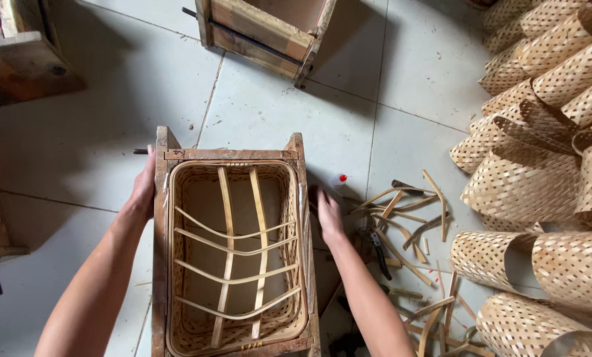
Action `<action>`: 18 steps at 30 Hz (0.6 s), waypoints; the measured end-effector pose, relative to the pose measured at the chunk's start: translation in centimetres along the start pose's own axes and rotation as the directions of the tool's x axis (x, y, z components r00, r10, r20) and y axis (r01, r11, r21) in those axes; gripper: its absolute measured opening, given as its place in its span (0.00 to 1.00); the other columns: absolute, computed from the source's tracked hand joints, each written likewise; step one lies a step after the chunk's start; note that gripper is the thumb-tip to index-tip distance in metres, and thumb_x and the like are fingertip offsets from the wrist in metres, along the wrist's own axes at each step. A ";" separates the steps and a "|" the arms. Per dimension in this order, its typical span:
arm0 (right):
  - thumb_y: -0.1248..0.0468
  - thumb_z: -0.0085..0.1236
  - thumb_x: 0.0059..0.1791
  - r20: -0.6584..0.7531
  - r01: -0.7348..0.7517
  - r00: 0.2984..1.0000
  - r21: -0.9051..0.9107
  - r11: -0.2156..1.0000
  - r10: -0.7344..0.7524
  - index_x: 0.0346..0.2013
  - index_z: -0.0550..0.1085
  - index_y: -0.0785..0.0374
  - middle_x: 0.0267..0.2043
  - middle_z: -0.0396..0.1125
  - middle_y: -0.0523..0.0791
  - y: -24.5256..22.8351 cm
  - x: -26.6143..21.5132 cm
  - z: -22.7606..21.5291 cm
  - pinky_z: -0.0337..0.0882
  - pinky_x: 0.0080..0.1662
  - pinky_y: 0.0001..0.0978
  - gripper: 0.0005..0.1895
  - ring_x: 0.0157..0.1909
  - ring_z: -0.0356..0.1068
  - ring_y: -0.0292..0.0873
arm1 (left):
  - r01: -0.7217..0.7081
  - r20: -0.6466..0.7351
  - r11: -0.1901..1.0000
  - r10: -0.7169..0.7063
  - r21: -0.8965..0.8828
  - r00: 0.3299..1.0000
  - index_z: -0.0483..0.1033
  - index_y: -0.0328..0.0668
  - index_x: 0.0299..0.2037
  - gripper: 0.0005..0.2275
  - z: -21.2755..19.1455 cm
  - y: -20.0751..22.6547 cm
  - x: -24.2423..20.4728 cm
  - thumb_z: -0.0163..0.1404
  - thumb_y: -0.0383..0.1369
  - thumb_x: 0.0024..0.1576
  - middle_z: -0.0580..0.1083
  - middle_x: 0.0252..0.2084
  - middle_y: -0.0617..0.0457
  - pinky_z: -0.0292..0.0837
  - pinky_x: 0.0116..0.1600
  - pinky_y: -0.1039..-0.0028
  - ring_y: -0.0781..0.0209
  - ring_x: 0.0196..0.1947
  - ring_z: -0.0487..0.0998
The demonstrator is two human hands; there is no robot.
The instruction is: The person assembles a rectangular basket by fitting bamboo strips into a wooden mold, applying glue to the joints, and tapping them with a hammer. They then attach a woven bamboo panel to the frame and secure it with a hammer and pliers.
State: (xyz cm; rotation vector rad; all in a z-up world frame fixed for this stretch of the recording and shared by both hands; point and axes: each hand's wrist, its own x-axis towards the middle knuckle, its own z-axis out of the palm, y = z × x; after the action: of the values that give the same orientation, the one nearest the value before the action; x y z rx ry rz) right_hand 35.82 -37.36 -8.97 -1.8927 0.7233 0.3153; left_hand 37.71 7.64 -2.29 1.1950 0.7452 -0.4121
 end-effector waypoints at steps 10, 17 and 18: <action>0.40 0.40 0.58 0.378 -0.010 0.901 0.506 0.863 -0.211 0.30 0.72 0.57 0.19 0.62 0.38 -6.8 -4.0 1.4 0.69 0.21 0.27 0.27 0.17 0.62 0.34 | -0.041 -0.010 0.999 0.041 -0.011 0.999 0.69 0.43 0.67 0.40 1.9 2.6 -6.7 0.32 0.67 0.57 0.73 0.63 0.44 0.71 0.59 0.64 0.53 0.58 0.73; 0.41 0.38 0.64 0.338 0.144 0.754 0.751 0.644 -0.563 0.45 0.68 0.60 0.37 0.67 0.43 -17.3 -14.8 -5.3 0.75 0.35 0.37 0.25 0.35 0.69 0.39 | -0.482 0.209 0.866 0.500 -0.134 0.841 0.65 0.46 0.70 0.42 3.6 10.2 -18.6 0.28 0.69 0.56 0.71 0.62 0.46 0.73 0.58 0.64 0.59 0.57 0.73; 0.39 0.36 0.59 0.278 0.211 0.772 0.737 0.642 -0.572 0.52 0.66 0.59 0.44 0.67 0.44 -19.3 -16.8 -6.1 0.75 0.42 0.37 0.27 0.43 0.69 0.38 | -0.554 0.235 0.815 0.579 -0.167 0.781 0.64 0.46 0.72 0.42 3.8 11.5 -20.5 0.28 0.68 0.57 0.71 0.62 0.46 0.72 0.58 0.64 0.58 0.58 0.73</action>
State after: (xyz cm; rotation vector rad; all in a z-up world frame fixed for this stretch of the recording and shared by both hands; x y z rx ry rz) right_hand 33.80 -31.79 16.63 -1.1324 0.0029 0.1877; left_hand 32.05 6.10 20.75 1.1830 0.1318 -0.0308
